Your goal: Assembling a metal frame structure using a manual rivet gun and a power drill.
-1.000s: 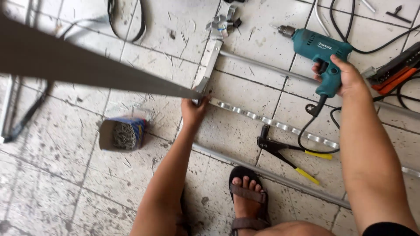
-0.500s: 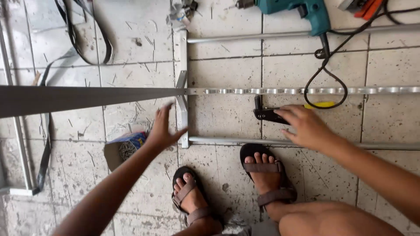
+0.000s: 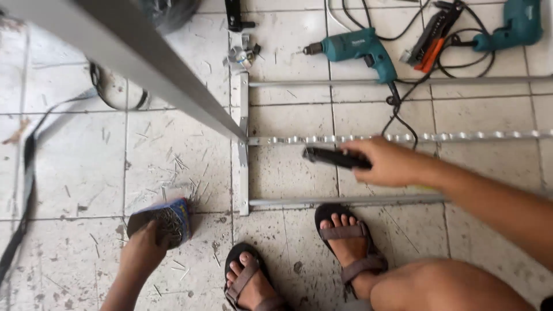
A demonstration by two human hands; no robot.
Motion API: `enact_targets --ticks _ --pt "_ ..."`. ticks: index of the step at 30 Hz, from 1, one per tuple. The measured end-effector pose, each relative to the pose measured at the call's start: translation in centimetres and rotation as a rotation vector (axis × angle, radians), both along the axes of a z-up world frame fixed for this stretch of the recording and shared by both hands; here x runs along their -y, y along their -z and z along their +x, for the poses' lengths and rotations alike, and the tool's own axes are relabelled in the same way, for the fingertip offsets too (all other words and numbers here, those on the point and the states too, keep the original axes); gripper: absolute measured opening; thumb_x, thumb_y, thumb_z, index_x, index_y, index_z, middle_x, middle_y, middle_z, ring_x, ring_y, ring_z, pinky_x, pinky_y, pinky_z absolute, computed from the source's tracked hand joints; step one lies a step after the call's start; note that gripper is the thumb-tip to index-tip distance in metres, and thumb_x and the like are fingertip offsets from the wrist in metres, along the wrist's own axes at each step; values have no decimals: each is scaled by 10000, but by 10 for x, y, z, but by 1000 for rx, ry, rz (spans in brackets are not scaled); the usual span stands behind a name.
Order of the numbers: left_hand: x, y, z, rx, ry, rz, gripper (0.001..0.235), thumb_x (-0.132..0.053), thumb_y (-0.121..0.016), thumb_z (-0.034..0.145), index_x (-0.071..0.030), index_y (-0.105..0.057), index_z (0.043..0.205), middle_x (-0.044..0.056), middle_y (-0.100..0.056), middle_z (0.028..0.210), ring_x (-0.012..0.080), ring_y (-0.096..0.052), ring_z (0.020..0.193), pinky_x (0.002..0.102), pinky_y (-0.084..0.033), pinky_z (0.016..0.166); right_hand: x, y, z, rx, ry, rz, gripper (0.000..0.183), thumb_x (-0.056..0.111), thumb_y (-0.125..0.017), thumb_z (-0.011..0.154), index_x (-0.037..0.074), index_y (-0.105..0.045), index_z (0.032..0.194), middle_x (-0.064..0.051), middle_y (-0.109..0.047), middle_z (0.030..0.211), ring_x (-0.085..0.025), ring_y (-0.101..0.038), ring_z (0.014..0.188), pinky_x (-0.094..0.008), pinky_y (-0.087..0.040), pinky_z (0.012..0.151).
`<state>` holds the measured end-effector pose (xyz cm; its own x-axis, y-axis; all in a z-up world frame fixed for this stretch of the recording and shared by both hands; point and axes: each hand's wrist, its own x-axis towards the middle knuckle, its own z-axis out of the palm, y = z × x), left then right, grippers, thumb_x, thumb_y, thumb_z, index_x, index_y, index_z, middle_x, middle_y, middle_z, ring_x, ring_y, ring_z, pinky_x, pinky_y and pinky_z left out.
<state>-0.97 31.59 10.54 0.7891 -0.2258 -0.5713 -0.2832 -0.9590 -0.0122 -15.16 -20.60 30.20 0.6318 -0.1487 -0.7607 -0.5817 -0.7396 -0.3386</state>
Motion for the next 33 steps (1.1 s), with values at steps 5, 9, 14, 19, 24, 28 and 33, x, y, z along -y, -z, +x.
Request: enact_targets --ticks 5,9,14,19,24,28,33 --pt "35 -17 12 -135 -65 176 459 -543 -776 761 -235 -754 1099 63 -793 1046 272 -769 944 421 -638 762 6 -89 23 546 -85 11 395 77 -608 943 93 -626 1337 -45 -727 678 -103 -587 373 -193 -477 278" --pt "39 -8 10 -132 -50 108 191 -268 -617 968 -204 -796 984 75 -797 923 246 -764 798 367 -629 679 60 -58 98 1084 -229 -322 285 96 -567 1179 -148 -598 1323 -161 -581 775 -190 -467 485 -345 -390 361" --pt "42 -31 9 -94 -81 109 248 -249 -541 991 -231 -787 1011 78 -792 1002 293 -760 889 405 -601 695 79 -35 155 748 -131 -539 130 31 -612 1084 -35 -627 1195 -187 -615 888 -273 -533 606 -402 -452 497" --pt "18 -43 -24 281 -143 -476 113 -191 -690 824 -185 -779 894 -56 -728 1110 143 -693 759 273 -561 436 49 -67 139 377 157 -445 536 20 -657 950 71 -529 1468 -228 -693 1031 -233 -584 570 -309 -497 471" --pt "83 -42 -63 35 -190 -1058 114 -29 -619 797 -117 -687 823 12 -768 742 122 -710 697 268 -564 687 1 -42 68 146 -19 -44 221 205 -707 942 147 -721 1154 -43 -765 817 -129 -640 562 -226 -492 478" --pt "159 -42 -100 -413 -63 -1145 132 -206 -525 981 -142 -634 941 -33 -756 744 104 -684 693 272 -543 675 -51 -8 8 69 -339 377 215 313 -724 931 128 -756 1034 11 -749 756 -51 -665 558 -114 -498 446" --pt "198 -53 -156 -255 -786 -988 188 -136 -753 856 -76 -791 1030 55 -722 719 130 -585 725 246 -418 776 -68 65 -16 361 -237 576 408 438 -657 938 43 -719 1021 -54 -720 780 -156 -674 582 -218 -520 451"
